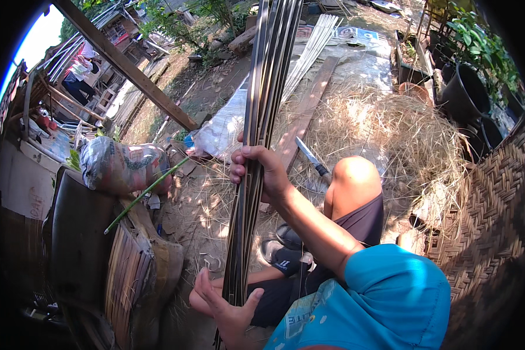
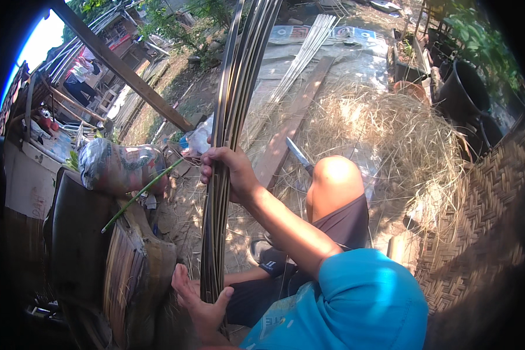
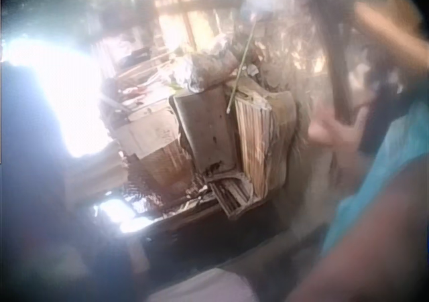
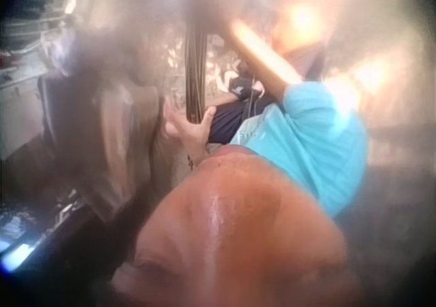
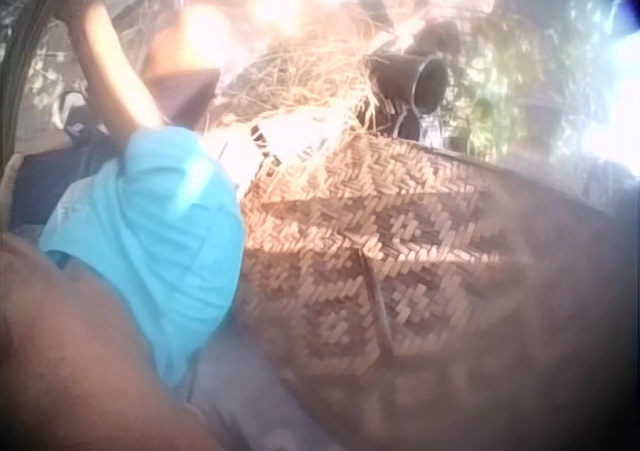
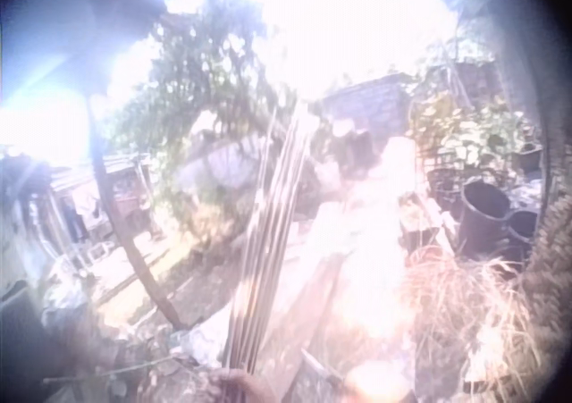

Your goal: The person sits on the ground and uses a knife to split long bamboo stalks into thin strips. They repeatedly scrape the strips against a wooden board to smooth them, then gather the finished strips into a bundle and tie them together.

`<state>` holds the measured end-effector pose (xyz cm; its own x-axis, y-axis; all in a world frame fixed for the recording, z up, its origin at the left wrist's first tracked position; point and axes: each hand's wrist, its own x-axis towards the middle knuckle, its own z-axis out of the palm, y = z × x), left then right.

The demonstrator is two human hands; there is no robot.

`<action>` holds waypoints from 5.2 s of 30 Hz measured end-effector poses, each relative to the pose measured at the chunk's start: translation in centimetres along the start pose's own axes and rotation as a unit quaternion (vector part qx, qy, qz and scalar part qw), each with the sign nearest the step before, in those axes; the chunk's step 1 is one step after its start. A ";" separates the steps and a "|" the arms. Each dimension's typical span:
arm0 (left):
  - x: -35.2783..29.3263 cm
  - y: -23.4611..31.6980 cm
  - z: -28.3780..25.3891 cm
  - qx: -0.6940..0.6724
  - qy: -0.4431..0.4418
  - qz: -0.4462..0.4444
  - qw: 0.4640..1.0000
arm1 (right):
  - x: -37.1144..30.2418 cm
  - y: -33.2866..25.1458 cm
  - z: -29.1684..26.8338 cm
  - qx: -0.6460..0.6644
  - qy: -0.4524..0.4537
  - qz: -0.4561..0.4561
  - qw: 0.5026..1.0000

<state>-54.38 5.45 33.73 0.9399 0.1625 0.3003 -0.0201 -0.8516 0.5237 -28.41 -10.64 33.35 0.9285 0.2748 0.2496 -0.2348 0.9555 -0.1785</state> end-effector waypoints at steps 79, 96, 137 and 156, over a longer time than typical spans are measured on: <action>4.0 -18.2 11.4 0.012 -0.118 -0.074 0.990 | -10.2 9.5 -18.5 -0.653 0.056 0.442 0.612; -6.0 -12.3 12.6 0.186 -0.002 -0.153 0.971 | -7.7 5.7 -18.7 -0.515 -0.038 0.471 0.715; -4.5 -11.3 11.6 -0.013 0.100 -0.089 0.991 | -11.6 11.2 -14.1 -0.680 -0.321 0.220 0.621; -20.1 -29.3 -23.3 0.195 0.434 -0.433 0.766 | -10.6 17.6 -11.8 -0.716 -0.641 0.066 0.269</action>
<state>-80.65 38.71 30.88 -0.0409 0.8758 0.4809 0.7443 -0.2944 0.5994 -38.96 1.99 16.33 -0.1382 0.9843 0.1100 0.9622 0.1598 -0.2205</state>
